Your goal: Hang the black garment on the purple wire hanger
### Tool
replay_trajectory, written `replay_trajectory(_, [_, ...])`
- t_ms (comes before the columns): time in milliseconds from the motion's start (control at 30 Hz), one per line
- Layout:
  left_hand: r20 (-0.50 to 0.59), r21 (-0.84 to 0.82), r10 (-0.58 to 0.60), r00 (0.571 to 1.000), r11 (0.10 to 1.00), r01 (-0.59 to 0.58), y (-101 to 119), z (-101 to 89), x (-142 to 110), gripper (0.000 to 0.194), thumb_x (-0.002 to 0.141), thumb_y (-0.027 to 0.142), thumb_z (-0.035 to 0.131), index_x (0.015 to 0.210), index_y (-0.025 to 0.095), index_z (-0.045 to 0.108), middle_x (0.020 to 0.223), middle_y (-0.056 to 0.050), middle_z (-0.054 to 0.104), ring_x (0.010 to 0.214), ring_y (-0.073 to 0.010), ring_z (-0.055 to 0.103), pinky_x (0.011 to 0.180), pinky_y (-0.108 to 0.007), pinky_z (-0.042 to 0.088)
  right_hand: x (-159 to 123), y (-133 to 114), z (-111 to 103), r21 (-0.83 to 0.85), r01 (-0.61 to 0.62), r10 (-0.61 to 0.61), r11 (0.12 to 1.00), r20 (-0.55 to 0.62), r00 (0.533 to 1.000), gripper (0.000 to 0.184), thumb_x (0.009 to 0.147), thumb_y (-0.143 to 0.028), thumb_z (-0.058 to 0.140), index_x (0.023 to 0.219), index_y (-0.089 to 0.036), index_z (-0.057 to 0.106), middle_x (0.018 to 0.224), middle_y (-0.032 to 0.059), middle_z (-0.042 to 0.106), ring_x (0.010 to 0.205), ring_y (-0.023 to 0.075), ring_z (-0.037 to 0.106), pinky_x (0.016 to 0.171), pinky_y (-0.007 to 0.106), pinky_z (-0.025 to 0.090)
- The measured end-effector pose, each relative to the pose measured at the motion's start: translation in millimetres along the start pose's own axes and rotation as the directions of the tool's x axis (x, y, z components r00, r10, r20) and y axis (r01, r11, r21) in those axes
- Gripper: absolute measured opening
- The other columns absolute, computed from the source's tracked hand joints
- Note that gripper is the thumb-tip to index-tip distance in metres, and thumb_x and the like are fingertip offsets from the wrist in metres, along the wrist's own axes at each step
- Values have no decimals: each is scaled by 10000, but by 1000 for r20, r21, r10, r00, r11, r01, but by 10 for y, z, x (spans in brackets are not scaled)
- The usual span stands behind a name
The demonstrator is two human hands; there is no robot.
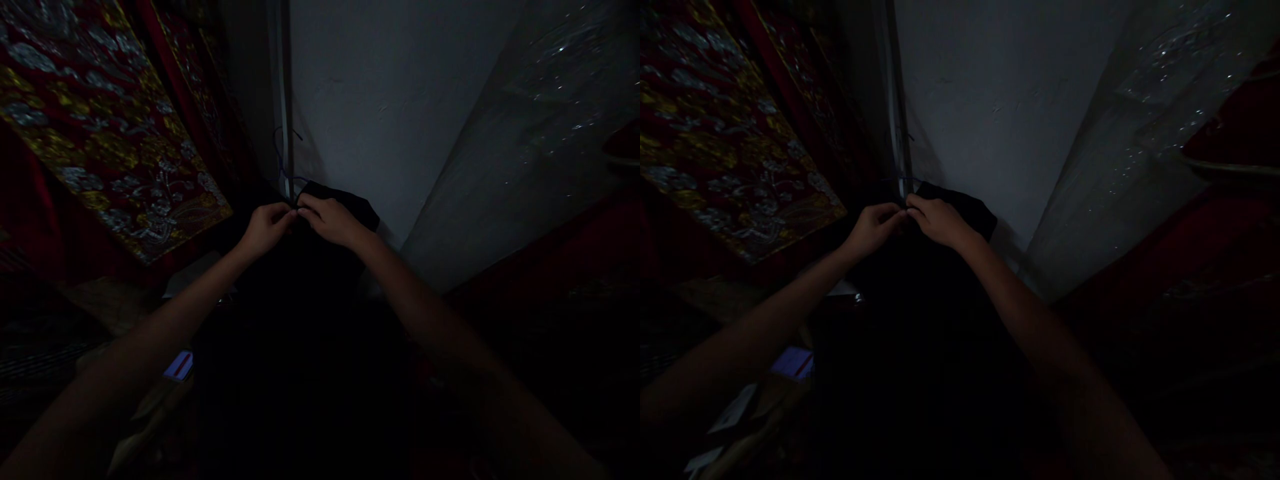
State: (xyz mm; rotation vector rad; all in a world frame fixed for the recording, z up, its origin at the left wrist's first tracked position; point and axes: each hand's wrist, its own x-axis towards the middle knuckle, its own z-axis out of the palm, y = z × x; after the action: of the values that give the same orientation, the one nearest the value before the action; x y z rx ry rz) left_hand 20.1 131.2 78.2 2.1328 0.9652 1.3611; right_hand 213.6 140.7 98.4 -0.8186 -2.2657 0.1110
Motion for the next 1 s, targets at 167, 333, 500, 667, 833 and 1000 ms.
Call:
replay_trajectory(167, [-101,-118,-27,995,993,15,38,45,10,191,846,284,614,701,162,634,609,20,589,533,-88,524,521,-204,409,1,-57,-15,-22,5,-7,1000,-59,998,159,985,-265,489,996,-209,637,814,17,655,697,174,573,659,284,352])
replay_trajectory(333, [-191,-179,-128,973,979,94,-57,135,19,206,806,305,582,646,176,567,572,48,506,509,-79,441,487,-203,338,49,-100,56,30,17,-11,999,-187,982,143,954,-282,548,881,-191,632,738,-4,615,680,158,554,654,278,354])
replay_trajectory(500, [-2,22,-239,971,971,239,-299,245,-180,182,781,294,553,661,166,600,619,18,582,584,-111,507,547,-218,381,182,-104,-40,291,111,23,950,-422,906,228,960,-382,573,820,-203,590,679,-30,531,659,134,525,645,268,404])
replay_trajectory(667, [246,136,-355,902,934,331,-459,215,-446,121,682,252,641,609,159,665,571,2,632,540,-144,568,544,-250,420,6,146,-389,593,150,284,791,-574,768,288,864,-472,701,759,-233,580,607,-51,446,561,117,469,538,247,396])
replay_trajectory(833, [-36,211,-333,942,919,332,-387,-31,-266,367,770,434,703,994,152,636,921,-74,686,832,-230,643,727,-331,493,-627,424,-539,870,162,621,465,-452,641,251,798,-399,705,683,-228,561,596,-49,489,550,117,524,554,256,469])
replay_trajectory(1000, [-422,214,-87,902,958,192,-348,-172,179,711,707,398,822,1263,172,440,1142,-106,612,1034,-262,621,902,-398,496,-1103,405,-243,991,132,765,17,-98,637,281,817,-438,640,643,-233,558,626,-23,611,654,161,662,691,322,574])
